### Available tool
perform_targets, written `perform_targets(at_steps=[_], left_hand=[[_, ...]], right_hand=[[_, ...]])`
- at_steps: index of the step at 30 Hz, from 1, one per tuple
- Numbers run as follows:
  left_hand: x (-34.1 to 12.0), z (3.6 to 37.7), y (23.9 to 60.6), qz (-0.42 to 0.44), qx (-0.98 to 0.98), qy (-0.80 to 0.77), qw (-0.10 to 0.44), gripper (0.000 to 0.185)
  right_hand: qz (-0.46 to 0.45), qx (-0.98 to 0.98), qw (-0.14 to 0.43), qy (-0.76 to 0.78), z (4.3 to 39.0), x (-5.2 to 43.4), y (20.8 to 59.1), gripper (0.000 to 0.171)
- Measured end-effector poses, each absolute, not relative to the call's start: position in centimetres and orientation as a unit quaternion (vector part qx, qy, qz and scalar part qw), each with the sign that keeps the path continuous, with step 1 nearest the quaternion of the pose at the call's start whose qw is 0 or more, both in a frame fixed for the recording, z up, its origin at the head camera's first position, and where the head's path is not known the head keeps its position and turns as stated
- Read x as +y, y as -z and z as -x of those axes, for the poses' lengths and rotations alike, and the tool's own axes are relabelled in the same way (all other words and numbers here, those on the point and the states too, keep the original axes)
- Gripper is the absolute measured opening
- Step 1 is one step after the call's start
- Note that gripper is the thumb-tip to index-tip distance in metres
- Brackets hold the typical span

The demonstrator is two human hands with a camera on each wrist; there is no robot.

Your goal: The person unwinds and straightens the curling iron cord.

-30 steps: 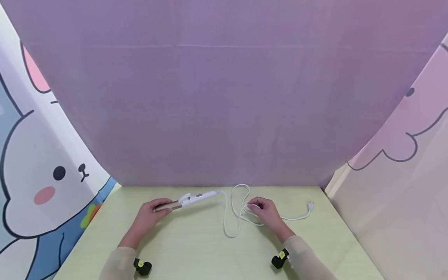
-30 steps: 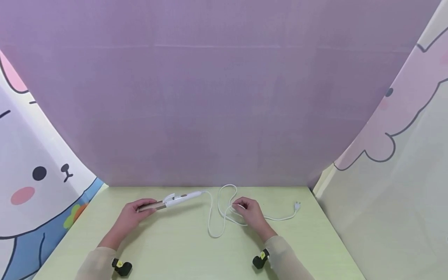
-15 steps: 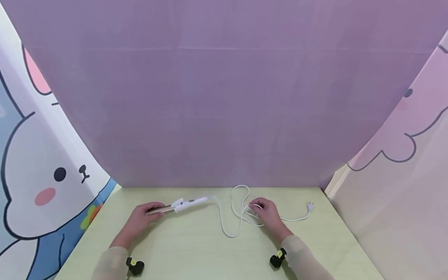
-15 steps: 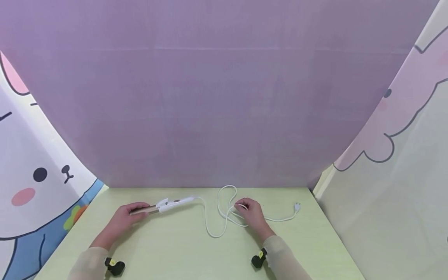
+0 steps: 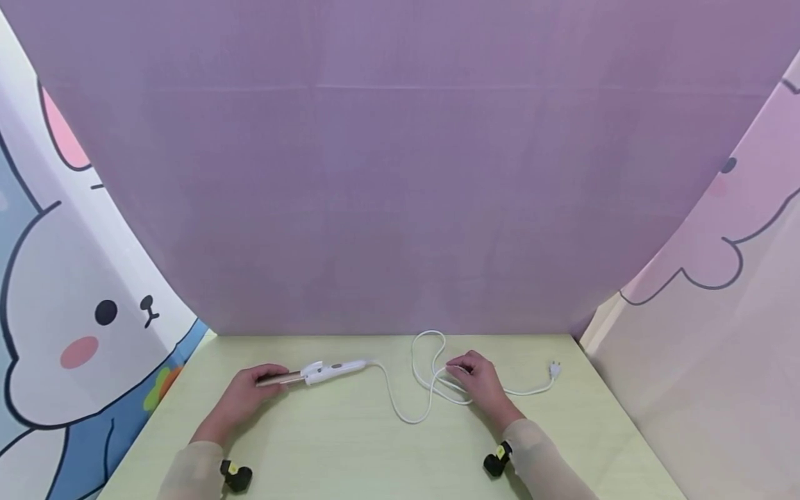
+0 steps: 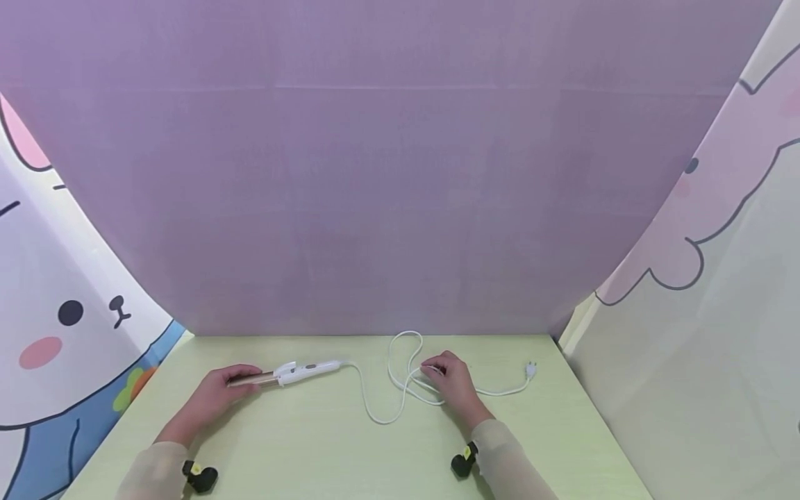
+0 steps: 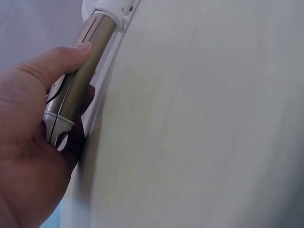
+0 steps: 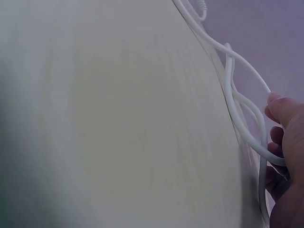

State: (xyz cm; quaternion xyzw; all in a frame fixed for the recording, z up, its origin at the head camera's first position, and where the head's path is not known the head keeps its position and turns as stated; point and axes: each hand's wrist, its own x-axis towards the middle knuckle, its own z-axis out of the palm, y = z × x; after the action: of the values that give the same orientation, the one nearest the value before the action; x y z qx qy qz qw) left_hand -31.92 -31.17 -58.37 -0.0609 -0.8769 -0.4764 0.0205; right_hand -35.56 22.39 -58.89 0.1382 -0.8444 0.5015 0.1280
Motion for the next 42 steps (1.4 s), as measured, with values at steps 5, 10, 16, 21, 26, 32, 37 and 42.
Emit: perform_targets(at_steps=[5,10,16,21,26,32,37,42], left_hand=[[-31.3,31.9,58.3,0.065,-0.88,0.47,0.022,0.031],[-31.3,31.9,58.1,0.068,-0.885,0.461,0.024,0.03],[-31.3,32.0,58.1,0.071,-0.886,0.458,0.024,0.03],[-31.3,32.0,58.2,0.068,-0.893,0.445,0.023,0.029],[-31.1,32.2,58.2,0.071,-0.893,0.444,0.023,0.029],[-30.9,32.5,58.1,0.075,-0.89,0.449,0.021,0.03],[-31.1,32.8,58.4,0.077,-0.892,0.446,0.022,0.035],[-31.3,32.5,58.1,0.081,-0.893,0.442,0.028,0.045]], right_hand=[[-0.134,-0.842,0.126,-0.506,35.8,22.7,59.3,0.006],[-0.128,-0.845,0.121,-0.505,36.0,22.8,59.2,0.008],[-0.139,-0.832,0.106,-0.526,36.2,23.0,59.0,0.013],[-0.159,-0.821,0.093,-0.54,36.2,23.3,59.0,0.017],[-0.162,-0.814,0.075,-0.553,36.1,23.6,58.6,0.026],[-0.151,-0.814,0.062,-0.558,36.1,23.7,58.4,0.035],[-0.162,-0.82,0.066,-0.546,35.7,23.7,57.9,0.038],[-0.165,-0.825,0.073,-0.536,35.3,24.0,57.2,0.039]])
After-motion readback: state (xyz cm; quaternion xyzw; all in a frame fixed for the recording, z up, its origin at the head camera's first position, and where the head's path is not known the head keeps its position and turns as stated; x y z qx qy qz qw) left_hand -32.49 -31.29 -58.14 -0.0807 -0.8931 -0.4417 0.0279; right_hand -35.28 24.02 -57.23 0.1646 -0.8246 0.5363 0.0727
